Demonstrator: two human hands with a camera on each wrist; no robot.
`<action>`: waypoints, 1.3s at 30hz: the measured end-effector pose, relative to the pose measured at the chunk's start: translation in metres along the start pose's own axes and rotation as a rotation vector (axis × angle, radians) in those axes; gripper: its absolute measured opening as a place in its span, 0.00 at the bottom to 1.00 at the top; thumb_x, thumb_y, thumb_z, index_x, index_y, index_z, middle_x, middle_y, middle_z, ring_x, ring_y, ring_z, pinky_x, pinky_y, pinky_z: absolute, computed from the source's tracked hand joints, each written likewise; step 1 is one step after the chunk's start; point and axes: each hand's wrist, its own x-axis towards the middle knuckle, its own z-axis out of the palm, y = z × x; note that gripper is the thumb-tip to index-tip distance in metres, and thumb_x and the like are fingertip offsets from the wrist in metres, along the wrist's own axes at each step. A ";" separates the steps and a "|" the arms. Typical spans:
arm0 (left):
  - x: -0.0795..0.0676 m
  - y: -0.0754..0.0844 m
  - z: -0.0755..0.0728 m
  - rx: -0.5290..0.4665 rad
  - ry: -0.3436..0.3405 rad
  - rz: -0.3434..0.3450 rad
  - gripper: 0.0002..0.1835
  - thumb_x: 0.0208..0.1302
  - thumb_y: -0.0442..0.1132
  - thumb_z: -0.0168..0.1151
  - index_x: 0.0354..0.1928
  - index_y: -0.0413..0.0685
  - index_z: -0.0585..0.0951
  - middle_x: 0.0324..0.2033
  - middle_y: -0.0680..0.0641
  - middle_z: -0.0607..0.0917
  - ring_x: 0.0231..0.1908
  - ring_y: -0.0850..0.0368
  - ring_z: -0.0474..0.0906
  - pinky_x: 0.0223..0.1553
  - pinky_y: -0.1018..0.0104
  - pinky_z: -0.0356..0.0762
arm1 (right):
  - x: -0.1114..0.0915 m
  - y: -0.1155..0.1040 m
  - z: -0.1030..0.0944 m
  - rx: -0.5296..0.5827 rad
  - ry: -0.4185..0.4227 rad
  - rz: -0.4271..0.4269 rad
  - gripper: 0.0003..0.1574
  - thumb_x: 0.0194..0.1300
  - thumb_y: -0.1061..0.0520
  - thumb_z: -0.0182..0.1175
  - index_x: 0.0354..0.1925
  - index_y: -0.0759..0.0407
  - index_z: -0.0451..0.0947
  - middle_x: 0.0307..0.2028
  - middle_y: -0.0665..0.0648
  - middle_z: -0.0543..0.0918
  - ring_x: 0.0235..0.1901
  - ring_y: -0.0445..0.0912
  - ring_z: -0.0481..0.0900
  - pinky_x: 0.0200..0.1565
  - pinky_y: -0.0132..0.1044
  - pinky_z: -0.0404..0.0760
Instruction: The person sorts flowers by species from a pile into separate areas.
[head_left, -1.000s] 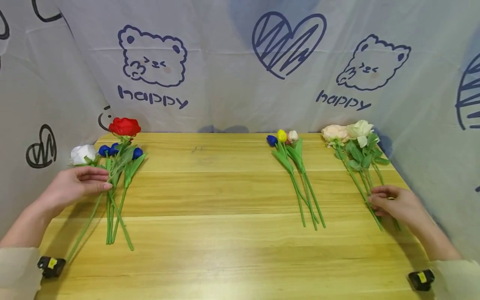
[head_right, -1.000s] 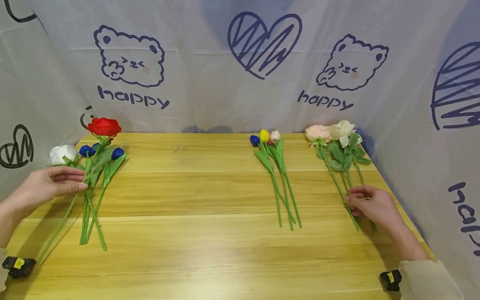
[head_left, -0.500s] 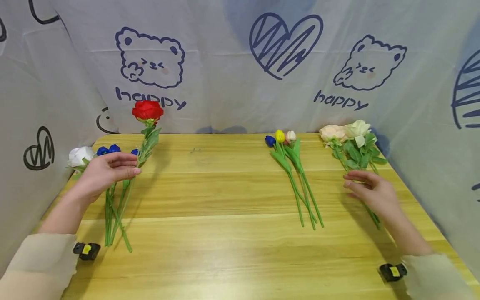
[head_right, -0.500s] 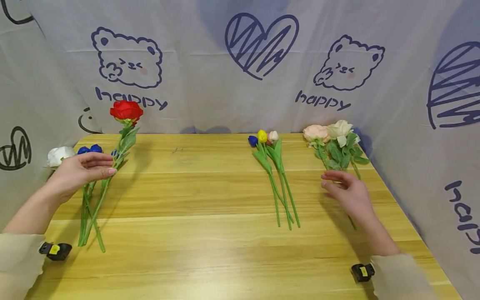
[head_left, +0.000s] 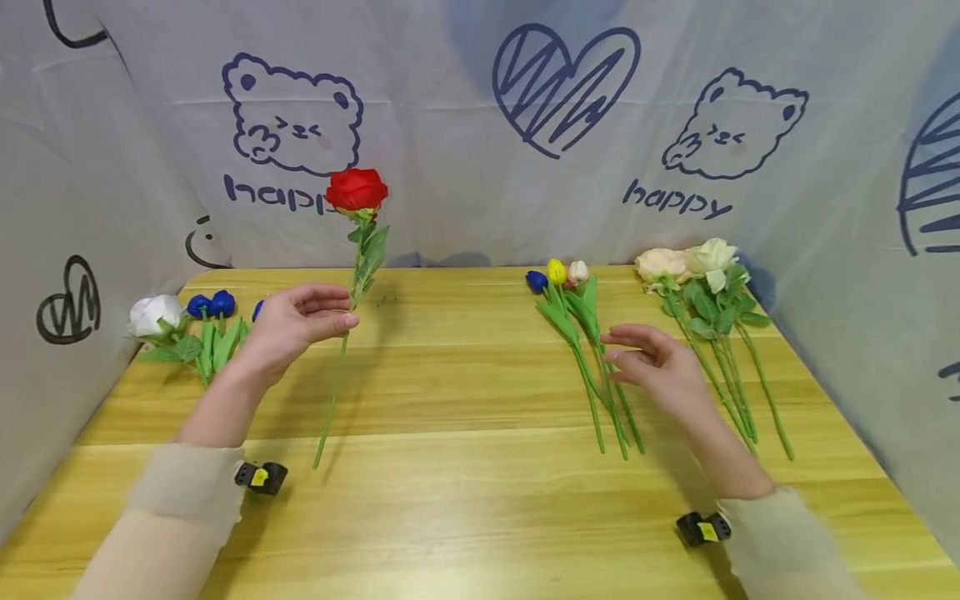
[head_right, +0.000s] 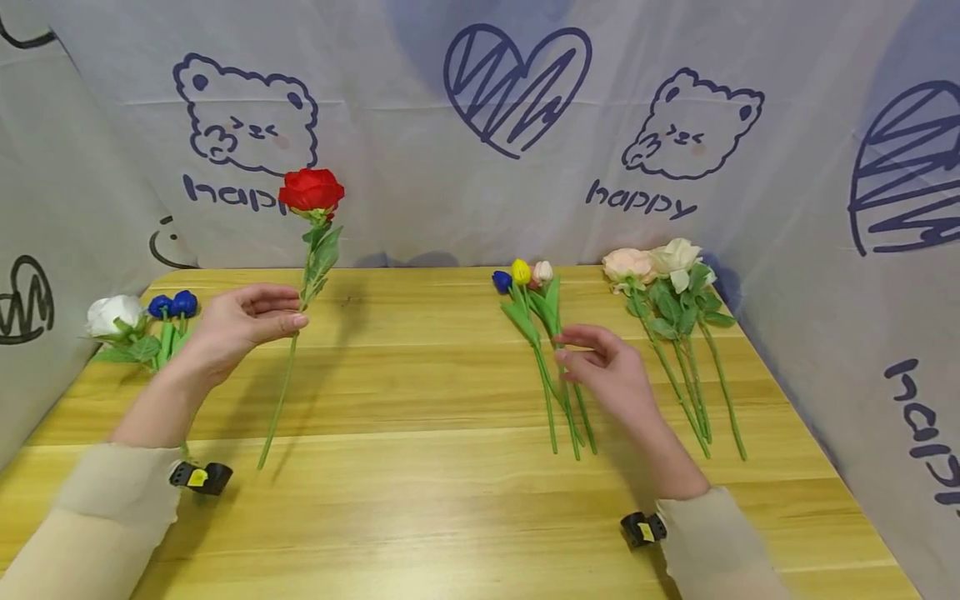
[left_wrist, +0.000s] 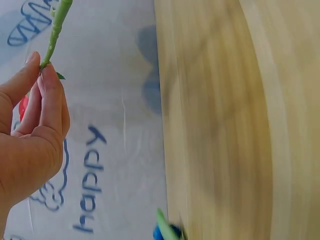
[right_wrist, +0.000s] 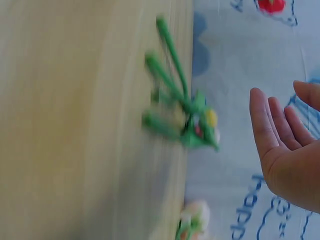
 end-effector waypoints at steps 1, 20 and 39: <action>0.002 0.001 0.005 -0.007 -0.004 0.003 0.31 0.70 0.36 0.70 0.69 0.31 0.72 0.58 0.40 0.80 0.46 0.66 0.85 0.50 0.71 0.85 | 0.001 -0.001 0.007 -0.001 -0.017 0.002 0.27 0.78 0.56 0.61 0.69 0.64 0.72 0.61 0.61 0.81 0.51 0.46 0.86 0.53 0.49 0.87; 0.027 0.019 0.101 -0.266 -0.047 0.036 0.26 0.66 0.26 0.69 0.65 0.32 0.74 0.50 0.44 0.83 0.43 0.61 0.86 0.48 0.66 0.87 | 0.005 -0.023 0.095 0.118 -0.288 0.099 0.31 0.74 0.61 0.63 0.70 0.67 0.69 0.63 0.71 0.78 0.54 0.59 0.84 0.50 0.54 0.88; 0.031 0.016 0.162 -0.343 -0.060 0.005 0.24 0.65 0.27 0.71 0.62 0.34 0.77 0.53 0.37 0.83 0.47 0.53 0.85 0.50 0.61 0.87 | 0.005 -0.024 0.125 0.135 -0.343 0.213 0.30 0.74 0.62 0.63 0.69 0.70 0.69 0.52 0.65 0.81 0.40 0.51 0.87 0.43 0.50 0.91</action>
